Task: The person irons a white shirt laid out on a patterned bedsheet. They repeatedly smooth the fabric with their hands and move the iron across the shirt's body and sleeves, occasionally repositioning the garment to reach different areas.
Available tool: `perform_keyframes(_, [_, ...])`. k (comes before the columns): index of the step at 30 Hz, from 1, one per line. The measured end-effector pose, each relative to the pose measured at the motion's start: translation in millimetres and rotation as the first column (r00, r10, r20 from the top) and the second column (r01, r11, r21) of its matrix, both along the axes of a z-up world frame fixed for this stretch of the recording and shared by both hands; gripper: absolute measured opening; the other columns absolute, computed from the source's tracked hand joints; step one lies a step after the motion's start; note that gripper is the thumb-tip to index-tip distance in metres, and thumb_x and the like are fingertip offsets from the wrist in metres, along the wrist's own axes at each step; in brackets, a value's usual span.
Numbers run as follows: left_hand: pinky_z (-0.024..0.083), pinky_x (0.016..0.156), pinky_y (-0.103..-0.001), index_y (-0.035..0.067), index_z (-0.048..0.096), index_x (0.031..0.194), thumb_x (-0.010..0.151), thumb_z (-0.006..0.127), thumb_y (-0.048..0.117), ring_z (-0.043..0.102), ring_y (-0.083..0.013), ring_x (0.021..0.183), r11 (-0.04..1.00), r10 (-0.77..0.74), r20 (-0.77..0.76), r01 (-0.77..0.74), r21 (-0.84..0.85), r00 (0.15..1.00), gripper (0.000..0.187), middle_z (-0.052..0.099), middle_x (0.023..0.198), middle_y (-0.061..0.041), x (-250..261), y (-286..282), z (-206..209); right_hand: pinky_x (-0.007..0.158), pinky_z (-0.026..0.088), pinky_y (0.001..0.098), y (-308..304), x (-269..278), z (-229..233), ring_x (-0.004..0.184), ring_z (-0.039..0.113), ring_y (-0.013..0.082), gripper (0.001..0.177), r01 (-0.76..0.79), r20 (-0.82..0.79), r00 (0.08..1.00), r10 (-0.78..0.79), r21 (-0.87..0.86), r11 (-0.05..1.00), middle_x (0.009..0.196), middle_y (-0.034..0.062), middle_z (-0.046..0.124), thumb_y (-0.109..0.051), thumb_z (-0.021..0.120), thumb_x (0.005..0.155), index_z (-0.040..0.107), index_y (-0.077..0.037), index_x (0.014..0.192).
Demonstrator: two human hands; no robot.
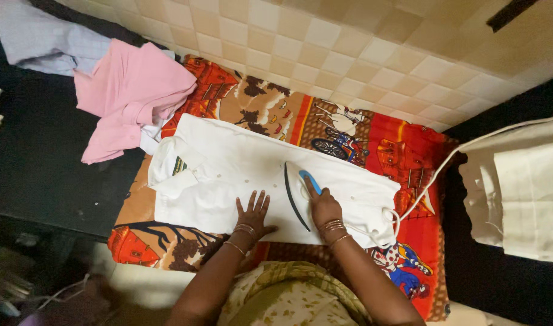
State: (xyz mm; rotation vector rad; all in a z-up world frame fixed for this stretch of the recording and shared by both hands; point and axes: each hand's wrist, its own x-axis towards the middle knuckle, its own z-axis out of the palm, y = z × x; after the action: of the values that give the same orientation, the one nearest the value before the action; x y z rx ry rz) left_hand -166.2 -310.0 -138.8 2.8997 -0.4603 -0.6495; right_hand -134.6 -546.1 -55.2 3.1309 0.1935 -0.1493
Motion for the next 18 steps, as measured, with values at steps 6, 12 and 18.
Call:
perform_keyframes(6, [0.001, 0.116, -0.078, 0.018, 0.005, 0.165, 0.082, 0.053, 0.084, -0.005, -0.0286, 0.159, 1.0, -0.01, 0.021, 0.01, -0.011, 1.0, 0.117, -0.002, 0.173, -0.004, -1, 4, -9, 0.06, 0.057, 0.0493, -41, -77, 0, 0.068, 0.066, 0.0364, 0.078, -0.04, -0.076, 0.996, 0.042, 0.026, 0.999, 0.09, 0.0186, 0.059, -0.016, 0.058, 0.093, 0.027, -0.042, 0.159])
perform_keyframes(12, [0.001, 0.116, -0.078, 0.019, 0.005, 0.165, 0.082, 0.052, 0.084, -0.007, -0.0287, 0.158, 1.0, -0.012, 0.002, 0.012, -0.01, 1.0, 0.116, -0.004, 0.173, -0.003, 0, 4, -11, 0.058, 0.056, 0.0492, -91, -115, 13, 0.067, 0.065, 0.0369, 0.079, 0.103, 0.043, 0.993, -0.107, 0.086, 0.991, 0.093, 0.0178, 0.059, -0.017, 0.063, 0.089, 0.031, -0.042, 0.156])
perform_keyframes(18, [0.001, 0.115, -0.078, 0.016, 0.004, 0.165, 0.084, 0.049, 0.085, -0.008, -0.0291, 0.159, 0.999, -0.027, 0.002, 0.026, 0.036, 1.0, 0.115, -0.004, 0.174, -0.005, -3, 1, -5, 0.061, 0.055, 0.0505, -128, -88, 18, 0.072, 0.063, 0.0396, 0.087, 0.312, 0.166, 0.933, -0.321, 0.076, 0.947, 0.095, 0.0208, 0.059, -0.012, 0.065, 0.085, 0.03, -0.038, 0.16])
